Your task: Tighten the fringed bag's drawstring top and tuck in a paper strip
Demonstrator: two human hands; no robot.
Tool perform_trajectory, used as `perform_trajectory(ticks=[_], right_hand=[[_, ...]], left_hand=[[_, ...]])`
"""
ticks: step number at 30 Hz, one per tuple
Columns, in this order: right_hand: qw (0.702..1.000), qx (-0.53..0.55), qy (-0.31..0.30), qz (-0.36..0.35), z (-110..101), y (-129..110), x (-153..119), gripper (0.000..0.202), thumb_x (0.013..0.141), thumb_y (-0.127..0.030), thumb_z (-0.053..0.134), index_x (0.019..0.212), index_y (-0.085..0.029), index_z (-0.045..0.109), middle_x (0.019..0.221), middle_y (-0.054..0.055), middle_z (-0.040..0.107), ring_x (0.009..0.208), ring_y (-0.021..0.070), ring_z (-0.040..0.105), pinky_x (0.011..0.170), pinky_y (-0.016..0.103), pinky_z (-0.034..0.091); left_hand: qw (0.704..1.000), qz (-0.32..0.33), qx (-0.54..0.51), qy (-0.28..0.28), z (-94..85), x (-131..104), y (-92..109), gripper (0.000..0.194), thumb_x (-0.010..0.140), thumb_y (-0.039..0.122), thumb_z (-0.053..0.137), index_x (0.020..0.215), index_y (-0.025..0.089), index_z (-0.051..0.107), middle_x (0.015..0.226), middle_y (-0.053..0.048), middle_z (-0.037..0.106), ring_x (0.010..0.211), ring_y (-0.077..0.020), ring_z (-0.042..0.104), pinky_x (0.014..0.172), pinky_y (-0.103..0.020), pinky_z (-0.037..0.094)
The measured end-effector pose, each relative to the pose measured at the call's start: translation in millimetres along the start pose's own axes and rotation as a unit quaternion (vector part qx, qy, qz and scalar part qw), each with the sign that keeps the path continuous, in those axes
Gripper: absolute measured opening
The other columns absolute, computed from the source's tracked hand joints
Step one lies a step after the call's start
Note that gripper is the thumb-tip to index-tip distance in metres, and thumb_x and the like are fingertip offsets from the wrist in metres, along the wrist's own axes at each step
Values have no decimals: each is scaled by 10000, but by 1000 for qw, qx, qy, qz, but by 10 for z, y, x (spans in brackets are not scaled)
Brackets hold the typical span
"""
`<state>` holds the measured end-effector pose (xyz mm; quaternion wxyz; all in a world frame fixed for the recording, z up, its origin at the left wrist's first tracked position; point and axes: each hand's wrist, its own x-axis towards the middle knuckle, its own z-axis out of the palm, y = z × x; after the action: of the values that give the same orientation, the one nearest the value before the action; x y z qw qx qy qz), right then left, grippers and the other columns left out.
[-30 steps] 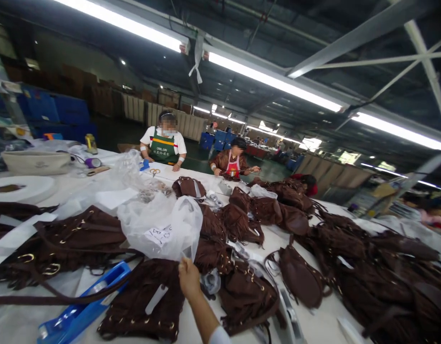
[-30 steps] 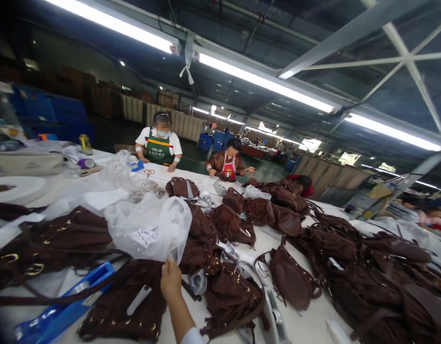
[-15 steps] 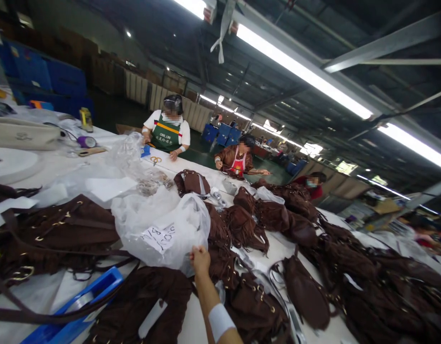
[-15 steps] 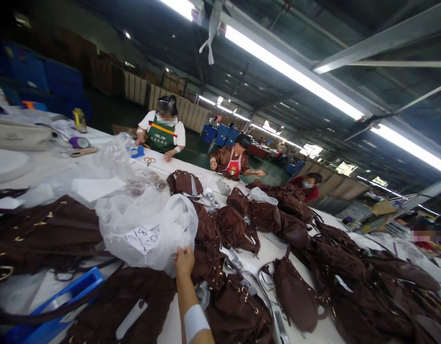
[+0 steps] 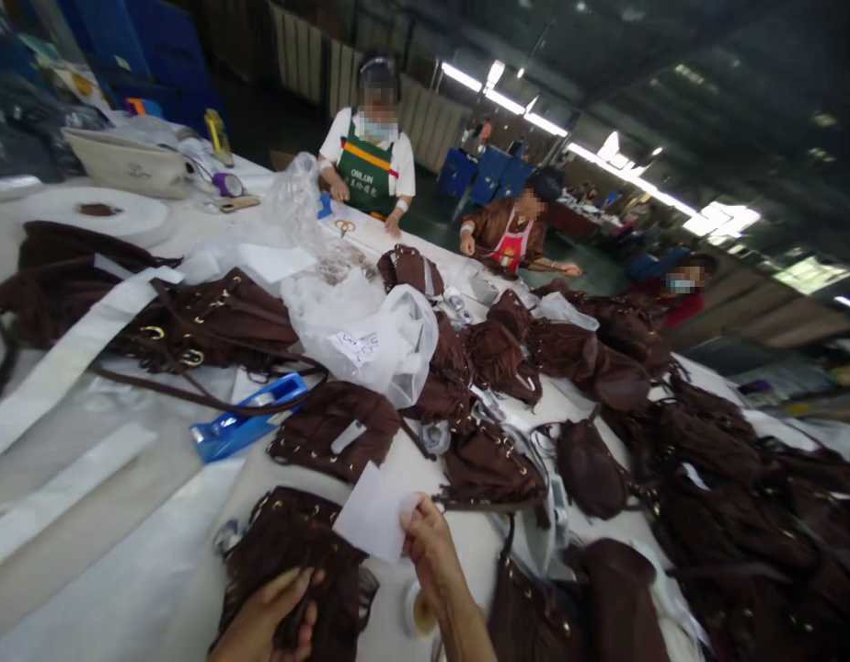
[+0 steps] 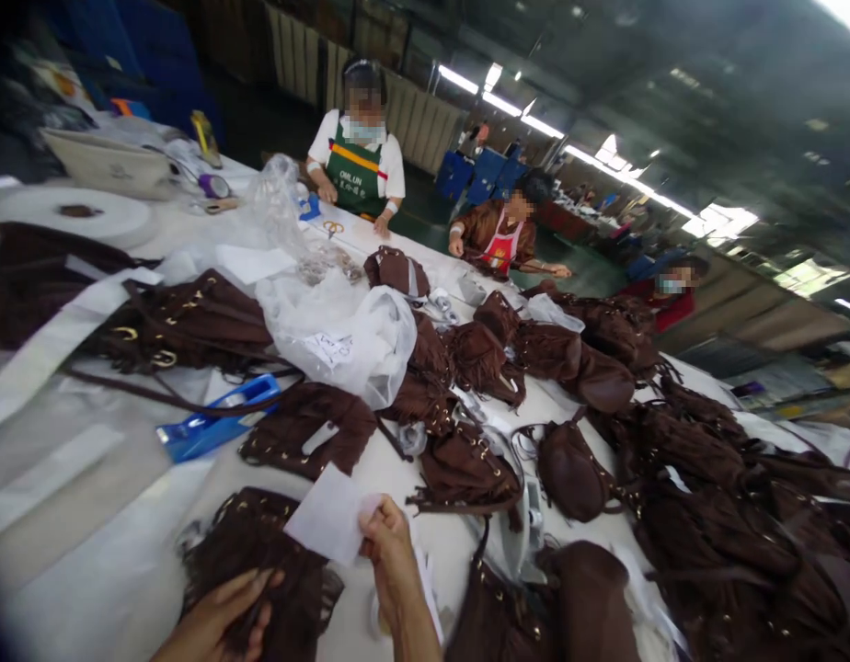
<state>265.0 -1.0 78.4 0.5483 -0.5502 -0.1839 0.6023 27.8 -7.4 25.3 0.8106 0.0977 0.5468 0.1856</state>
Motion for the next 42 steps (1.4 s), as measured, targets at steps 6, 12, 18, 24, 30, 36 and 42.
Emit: perform_trajectory(ticks=[6, 12, 18, 24, 30, 36, 42], right_hand=[[942, -329, 11, 65, -230, 723, -695, 86, 714, -259, 547, 674, -194, 506, 593, -35, 445, 577, 127, 416, 572, 261, 286], [810, -582, 56, -35, -124, 1061, -956, 152, 822, -168, 418, 856, -169, 566, 725, 84, 645, 690, 204, 570, 630, 309, 326], [941, -337, -28, -2, 270, 1061, -896, 229, 750, -206, 475, 901, -173, 643, 672, 12, 619, 584, 156, 548, 550, 257, 374], [988, 0, 59, 142, 623, 1276, -836, 331, 696, -314, 546, 982, -155, 595, 647, -5, 629, 487, 114, 524, 474, 221, 370], [980, 99, 84, 148, 591, 1453, -894, 405, 651, -312, 641, 1013, -135, 599, 793, 61, 724, 580, 155, 633, 523, 251, 463], [986, 96, 87, 108, 620, 1543, -872, 352, 651, -297, 633, 962, -133, 613, 743, 38, 713, 589, 151, 623, 548, 255, 479], [990, 38, 41, 131, 507, 1483, -831, 269, 676, -275, 618, 920, -161, 625, 673, -2, 677, 495, 115, 544, 493, 233, 445]], left_hand=[[993, 101, 68, -12, -170, 0, -256, 499, 748, 516, 700, 1083, 166, 582, 769, -33, 676, 646, -156, 651, 598, -283, 570], [973, 142, 181, 31, -167, -149, -232, 425, 725, 524, 679, 907, 151, 588, 764, -51, 682, 636, -178, 675, 550, -274, 554], [975, 114, 182, 59, -87, -402, -91, 559, 795, 388, 645, 1261, 117, 497, 690, -42, 682, 584, -204, 690, 507, -277, 552], [963, 125, 217, 99, -17, -504, -184, 774, 858, 313, 599, 1491, 212, 167, 644, -10, 698, 544, -222, 689, 461, -282, 548], [971, 100, 173, 134, -90, -536, -360, 924, 836, 324, 656, 1514, 202, 40, 666, -38, 725, 572, -243, 713, 490, -302, 569], [987, 31, 119, 101, -157, -675, -366, 575, 768, 473, 708, 1195, 147, 503, 850, -134, 761, 741, -256, 748, 655, -320, 607], [989, -15, 128, 70, -206, -743, -329, 499, 714, 548, 733, 958, 161, 534, 863, -130, 749, 783, -270, 741, 705, -355, 599]])
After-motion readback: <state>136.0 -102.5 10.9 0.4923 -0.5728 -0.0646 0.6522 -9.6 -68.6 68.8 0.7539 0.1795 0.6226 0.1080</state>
